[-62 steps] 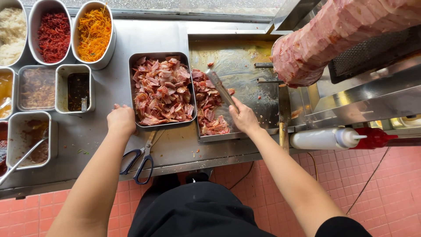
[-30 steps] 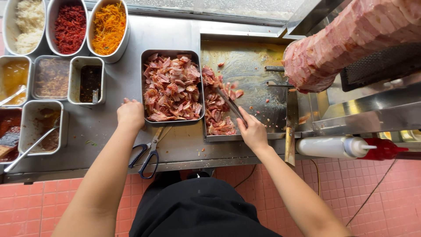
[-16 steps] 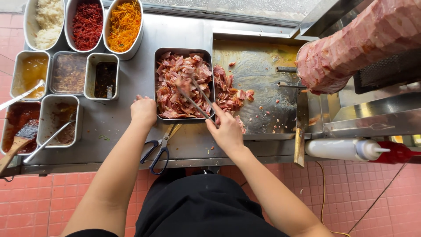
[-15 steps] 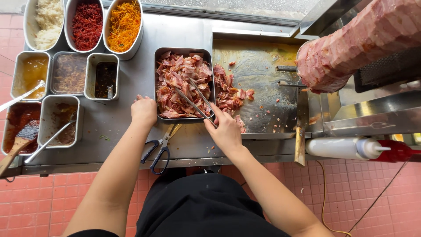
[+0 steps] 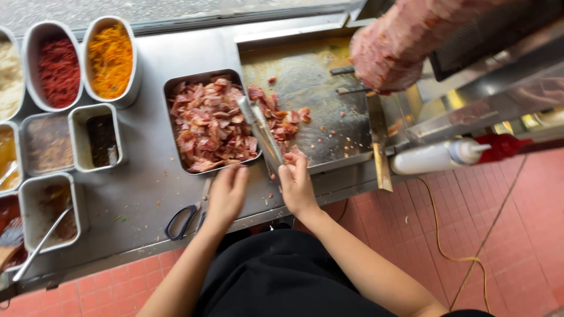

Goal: Using tongs and a knife to collect and sort shaved kebab meat into a metal tray on a prep counter.

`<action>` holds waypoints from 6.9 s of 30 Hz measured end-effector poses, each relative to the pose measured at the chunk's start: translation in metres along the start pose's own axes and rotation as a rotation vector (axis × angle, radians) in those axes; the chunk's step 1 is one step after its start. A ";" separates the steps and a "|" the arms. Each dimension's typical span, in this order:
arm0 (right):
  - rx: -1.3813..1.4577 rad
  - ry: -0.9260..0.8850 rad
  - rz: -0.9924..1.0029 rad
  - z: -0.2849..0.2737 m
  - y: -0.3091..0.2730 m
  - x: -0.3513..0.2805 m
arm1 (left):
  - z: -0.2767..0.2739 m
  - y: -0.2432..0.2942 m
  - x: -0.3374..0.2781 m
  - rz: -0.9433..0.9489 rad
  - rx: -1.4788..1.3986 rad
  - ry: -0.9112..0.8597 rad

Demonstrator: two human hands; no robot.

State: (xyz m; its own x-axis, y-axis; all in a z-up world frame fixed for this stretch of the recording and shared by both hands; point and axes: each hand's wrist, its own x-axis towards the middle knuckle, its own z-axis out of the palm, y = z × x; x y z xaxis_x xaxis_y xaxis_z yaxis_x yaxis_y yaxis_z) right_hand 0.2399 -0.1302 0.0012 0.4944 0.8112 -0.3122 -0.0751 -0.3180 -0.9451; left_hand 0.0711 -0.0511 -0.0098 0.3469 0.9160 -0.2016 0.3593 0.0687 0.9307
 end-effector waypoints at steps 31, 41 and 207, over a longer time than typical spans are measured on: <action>-0.320 0.542 0.005 -0.277 0.026 -0.009 | 0.261 0.095 0.074 0.749 1.043 -0.367; -0.669 0.600 -0.045 -0.245 0.052 0.003 | 0.202 0.110 0.058 0.436 0.816 -0.369; -0.745 0.349 -0.484 -0.074 -0.148 -0.082 | -0.079 0.053 0.043 0.932 0.853 0.139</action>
State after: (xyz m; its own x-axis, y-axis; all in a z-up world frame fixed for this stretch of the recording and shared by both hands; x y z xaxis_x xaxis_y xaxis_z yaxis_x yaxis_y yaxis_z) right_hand 0.2749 -0.1857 0.1742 0.5664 0.7830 0.2569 0.7167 -0.3141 -0.6227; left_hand 0.0364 0.0232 0.0554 0.6930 0.5168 0.5027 0.4880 -0.8495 0.2005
